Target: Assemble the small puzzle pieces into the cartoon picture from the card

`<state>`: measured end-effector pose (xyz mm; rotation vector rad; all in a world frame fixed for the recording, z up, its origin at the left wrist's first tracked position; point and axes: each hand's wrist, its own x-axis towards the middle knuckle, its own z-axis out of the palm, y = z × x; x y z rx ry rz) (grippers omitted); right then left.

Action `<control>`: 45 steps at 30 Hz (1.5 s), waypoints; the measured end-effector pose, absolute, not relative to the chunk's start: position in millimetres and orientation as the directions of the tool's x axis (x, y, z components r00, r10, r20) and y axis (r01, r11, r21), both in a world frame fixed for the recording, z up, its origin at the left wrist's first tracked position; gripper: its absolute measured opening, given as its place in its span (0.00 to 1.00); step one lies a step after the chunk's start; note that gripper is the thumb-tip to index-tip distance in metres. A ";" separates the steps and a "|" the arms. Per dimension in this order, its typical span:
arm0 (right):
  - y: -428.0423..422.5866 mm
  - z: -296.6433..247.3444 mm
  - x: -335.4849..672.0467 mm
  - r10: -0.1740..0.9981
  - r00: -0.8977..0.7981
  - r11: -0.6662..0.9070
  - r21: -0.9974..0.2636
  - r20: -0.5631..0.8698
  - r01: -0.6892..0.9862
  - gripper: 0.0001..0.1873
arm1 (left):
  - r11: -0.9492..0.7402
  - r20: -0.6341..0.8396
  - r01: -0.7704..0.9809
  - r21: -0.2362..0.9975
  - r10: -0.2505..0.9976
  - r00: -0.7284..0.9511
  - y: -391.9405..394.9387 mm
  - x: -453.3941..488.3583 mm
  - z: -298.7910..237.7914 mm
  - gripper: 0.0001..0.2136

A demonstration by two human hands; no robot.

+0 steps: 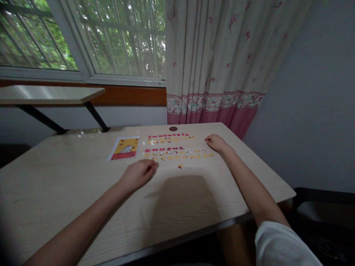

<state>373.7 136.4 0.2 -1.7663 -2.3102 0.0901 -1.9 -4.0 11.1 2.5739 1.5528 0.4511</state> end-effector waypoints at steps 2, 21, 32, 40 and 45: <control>129.9 -1.7 383.3 0.960 -0.244 0.267 -0.192 0.138 0.944 0.14 | -0.413 0.211 0.891 0.190 0.903 0.374 -0.2 -8.8 13.0 0.12; 104.4 6.9 406.1 0.930 -0.347 0.209 -0.594 -0.125 0.777 0.20 | -0.195 0.171 0.973 0.122 0.970 0.173 27.5 -58.0 12.6 0.15; 100.9 9.8 399.9 0.901 -0.374 0.163 -0.628 -0.218 0.760 0.20 | -0.284 0.174 0.948 0.143 0.950 0.258 29.6 -59.8 11.3 0.15; 98.8 14.2 397.3 0.868 -0.426 0.173 -0.649 -0.256 0.741 0.23 | -0.268 0.174 0.951 0.155 0.955 0.241 29.9 -59.5 10.0 0.14; 99.3 13.0 399.6 0.838 -0.443 0.155 -0.638 -0.319 0.754 0.20 | -0.253 0.187 0.954 0.160 0.957 0.222 29.9 -60.5 9.5 0.14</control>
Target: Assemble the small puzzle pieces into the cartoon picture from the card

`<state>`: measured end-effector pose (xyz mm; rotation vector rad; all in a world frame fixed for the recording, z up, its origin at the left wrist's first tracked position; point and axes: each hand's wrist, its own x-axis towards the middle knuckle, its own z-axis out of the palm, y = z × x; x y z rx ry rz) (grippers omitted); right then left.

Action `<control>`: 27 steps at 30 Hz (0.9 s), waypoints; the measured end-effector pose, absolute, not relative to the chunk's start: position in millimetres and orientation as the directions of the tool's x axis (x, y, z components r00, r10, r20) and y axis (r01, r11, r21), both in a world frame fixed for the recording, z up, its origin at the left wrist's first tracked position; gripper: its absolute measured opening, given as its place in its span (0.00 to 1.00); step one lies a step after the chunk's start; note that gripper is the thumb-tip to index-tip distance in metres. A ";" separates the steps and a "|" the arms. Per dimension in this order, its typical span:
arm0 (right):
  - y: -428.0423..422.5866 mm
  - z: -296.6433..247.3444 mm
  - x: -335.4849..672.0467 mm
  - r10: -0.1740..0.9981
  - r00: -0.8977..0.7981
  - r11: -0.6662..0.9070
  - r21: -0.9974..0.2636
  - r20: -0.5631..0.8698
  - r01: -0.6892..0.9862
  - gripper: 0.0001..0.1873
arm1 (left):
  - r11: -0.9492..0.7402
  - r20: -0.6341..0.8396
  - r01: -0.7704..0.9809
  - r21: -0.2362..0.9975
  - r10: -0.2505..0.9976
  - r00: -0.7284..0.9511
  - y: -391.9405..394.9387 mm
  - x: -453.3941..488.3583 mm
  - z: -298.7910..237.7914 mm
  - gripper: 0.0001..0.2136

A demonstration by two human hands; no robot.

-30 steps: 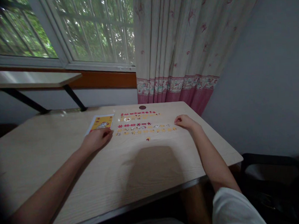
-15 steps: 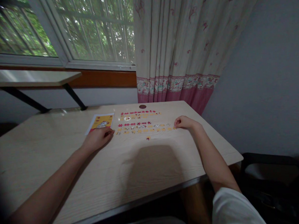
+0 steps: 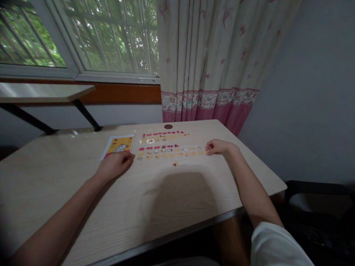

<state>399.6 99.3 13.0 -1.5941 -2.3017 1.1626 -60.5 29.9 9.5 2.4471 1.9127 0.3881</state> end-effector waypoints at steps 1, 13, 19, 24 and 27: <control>98.2 14.1 398.2 0.840 -0.444 0.151 -0.651 -0.312 0.744 0.19 | -0.251 0.190 0.953 0.167 0.957 0.219 29.7 -60.3 9.8 0.14; 48.8 12.7 258.3 0.889 -0.449 0.185 -0.967 0.089 0.174 0.19 | -0.374 0.176 0.668 0.643 0.921 0.347 1.3 -2.7 8.5 0.14; 17.4 -0.7 212.4 0.841 -0.538 0.095 -0.995 0.066 0.027 0.16 | -0.287 0.115 0.480 0.829 0.927 0.356 -8.5 16.9 7.5 0.14; 16.9 -8.6 205.7 0.885 -0.462 0.041 -0.999 0.053 -0.035 0.16 | -0.241 0.093 0.380 0.893 0.925 0.368 -6.4 17.1 3.4 0.13; 17.3 -9.2 205.3 0.880 -0.471 0.050 -0.999 0.053 -0.019 0.16 | -0.237 0.096 0.368 0.899 0.927 0.361 -6.1 18.7 1.4 0.13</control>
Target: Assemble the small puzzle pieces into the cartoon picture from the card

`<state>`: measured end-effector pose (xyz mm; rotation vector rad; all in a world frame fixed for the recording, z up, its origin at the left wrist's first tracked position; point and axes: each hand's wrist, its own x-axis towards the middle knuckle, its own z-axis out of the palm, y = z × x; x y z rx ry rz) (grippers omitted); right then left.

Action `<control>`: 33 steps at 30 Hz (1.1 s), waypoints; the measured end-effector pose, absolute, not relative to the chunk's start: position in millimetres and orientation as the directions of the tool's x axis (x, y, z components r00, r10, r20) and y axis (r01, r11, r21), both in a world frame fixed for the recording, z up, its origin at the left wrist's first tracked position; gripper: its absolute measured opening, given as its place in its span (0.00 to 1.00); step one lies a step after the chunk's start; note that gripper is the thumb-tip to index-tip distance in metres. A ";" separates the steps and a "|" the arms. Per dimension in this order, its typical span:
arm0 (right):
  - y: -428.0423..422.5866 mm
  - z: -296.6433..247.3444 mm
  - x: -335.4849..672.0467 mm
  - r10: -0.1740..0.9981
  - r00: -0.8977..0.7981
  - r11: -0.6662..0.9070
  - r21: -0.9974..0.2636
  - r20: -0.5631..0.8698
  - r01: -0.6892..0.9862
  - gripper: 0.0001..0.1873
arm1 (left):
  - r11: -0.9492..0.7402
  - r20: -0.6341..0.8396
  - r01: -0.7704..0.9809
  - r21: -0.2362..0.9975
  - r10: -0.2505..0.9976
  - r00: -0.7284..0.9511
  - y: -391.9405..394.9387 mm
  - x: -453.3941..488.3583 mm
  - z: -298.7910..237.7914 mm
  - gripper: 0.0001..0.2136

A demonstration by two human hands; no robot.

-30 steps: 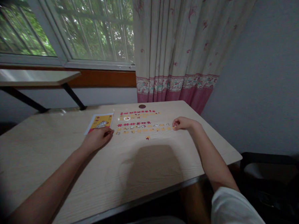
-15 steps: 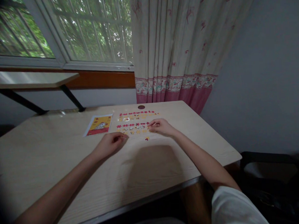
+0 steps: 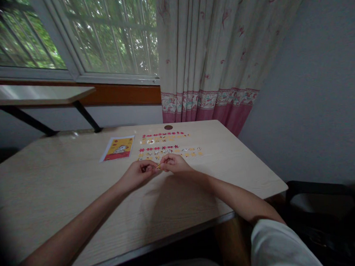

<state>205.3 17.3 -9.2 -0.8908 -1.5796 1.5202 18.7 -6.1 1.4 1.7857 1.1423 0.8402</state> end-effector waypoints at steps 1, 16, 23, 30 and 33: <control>16.7 -8.6 205.5 0.877 -0.476 0.067 -0.998 0.062 -0.006 0.16 | -0.233 0.097 0.366 0.901 0.930 0.354 -5.9 19.3 1.2 0.13; 14.7 -3.0 220.0 0.600 -0.550 0.800 -0.447 0.581 0.400 0.09 | -0.175 0.077 0.309 0.935 0.949 0.306 0.1 16.3 2.3 0.09; 43.8 12.9 241.4 0.704 -0.373 0.693 -0.472 0.604 0.545 0.10 | -0.217 0.110 0.478 0.851 0.964 0.242 5.2 5.1 8.4 0.09; 125.1 0.5 265.1 0.945 -0.139 0.286 -0.541 0.296 0.791 0.09 | -0.242 0.191 0.696 0.676 0.970 0.151 29.2 -39.6 3.1 0.10; 143.3 -10.9 264.7 0.961 -0.136 0.249 -0.537 0.241 0.806 0.08 | -0.217 0.194 0.761 0.611 0.973 0.121 35.2 -52.1 2.6 0.11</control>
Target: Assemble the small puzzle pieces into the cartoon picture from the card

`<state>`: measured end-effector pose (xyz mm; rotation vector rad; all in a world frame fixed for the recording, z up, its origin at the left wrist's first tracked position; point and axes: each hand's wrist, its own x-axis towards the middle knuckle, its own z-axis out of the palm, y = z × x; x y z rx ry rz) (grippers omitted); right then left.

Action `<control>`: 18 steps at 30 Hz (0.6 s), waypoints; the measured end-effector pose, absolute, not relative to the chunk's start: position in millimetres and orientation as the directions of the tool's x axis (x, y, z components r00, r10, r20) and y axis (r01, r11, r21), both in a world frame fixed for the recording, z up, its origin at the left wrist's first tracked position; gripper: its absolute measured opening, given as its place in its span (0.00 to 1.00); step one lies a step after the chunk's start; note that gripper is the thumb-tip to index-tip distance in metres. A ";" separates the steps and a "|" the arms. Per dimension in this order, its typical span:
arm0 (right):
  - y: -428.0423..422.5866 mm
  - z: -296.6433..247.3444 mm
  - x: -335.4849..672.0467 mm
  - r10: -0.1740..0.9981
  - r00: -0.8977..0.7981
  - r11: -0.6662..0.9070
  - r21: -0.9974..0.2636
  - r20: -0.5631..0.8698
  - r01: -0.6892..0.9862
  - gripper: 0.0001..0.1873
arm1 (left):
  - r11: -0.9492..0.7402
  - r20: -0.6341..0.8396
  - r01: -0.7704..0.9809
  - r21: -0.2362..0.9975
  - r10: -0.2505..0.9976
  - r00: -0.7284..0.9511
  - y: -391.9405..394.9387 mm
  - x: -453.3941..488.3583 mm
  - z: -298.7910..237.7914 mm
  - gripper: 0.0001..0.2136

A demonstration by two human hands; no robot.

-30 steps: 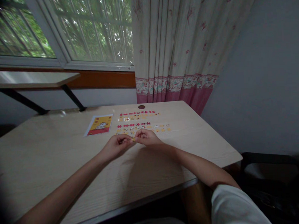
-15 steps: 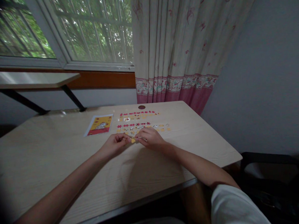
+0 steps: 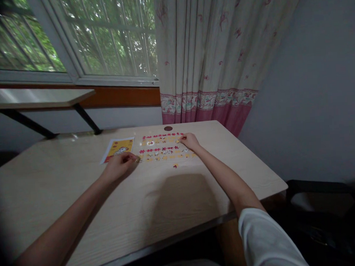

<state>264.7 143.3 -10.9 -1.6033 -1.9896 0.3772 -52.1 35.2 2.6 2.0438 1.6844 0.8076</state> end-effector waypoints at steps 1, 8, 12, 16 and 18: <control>146.8 -13.4 264.1 0.964 -0.128 0.238 -0.534 0.234 0.812 0.08 | -0.205 0.191 0.785 0.585 0.975 0.112 36.2 -54.6 2.9 0.11; 154.4 -14.0 264.2 0.976 -0.099 0.183 -0.488 0.193 0.853 0.10 | -0.172 0.205 0.854 0.491 0.976 0.079 37.3 -62.6 4.6 0.11; 151.0 -11.5 266.2 0.977 -0.094 0.175 -0.465 0.192 0.868 0.10 | -0.169 0.201 0.881 0.442 0.976 0.086 36.4 -63.5 5.8 0.13; 142.4 -7.5 275.3 0.975 -0.095 0.178 -0.453 0.201 0.874 0.11 | -0.177 0.206 0.918 0.354 0.973 0.108 35.4 -63.2 6.0 0.14; 135.4 -3.3 284.6 0.973 -0.090 0.178 -0.451 0.211 0.874 0.11 | -0.178 0.206 0.930 0.320 0.972 0.115 35.6 -63.2 5.1 0.15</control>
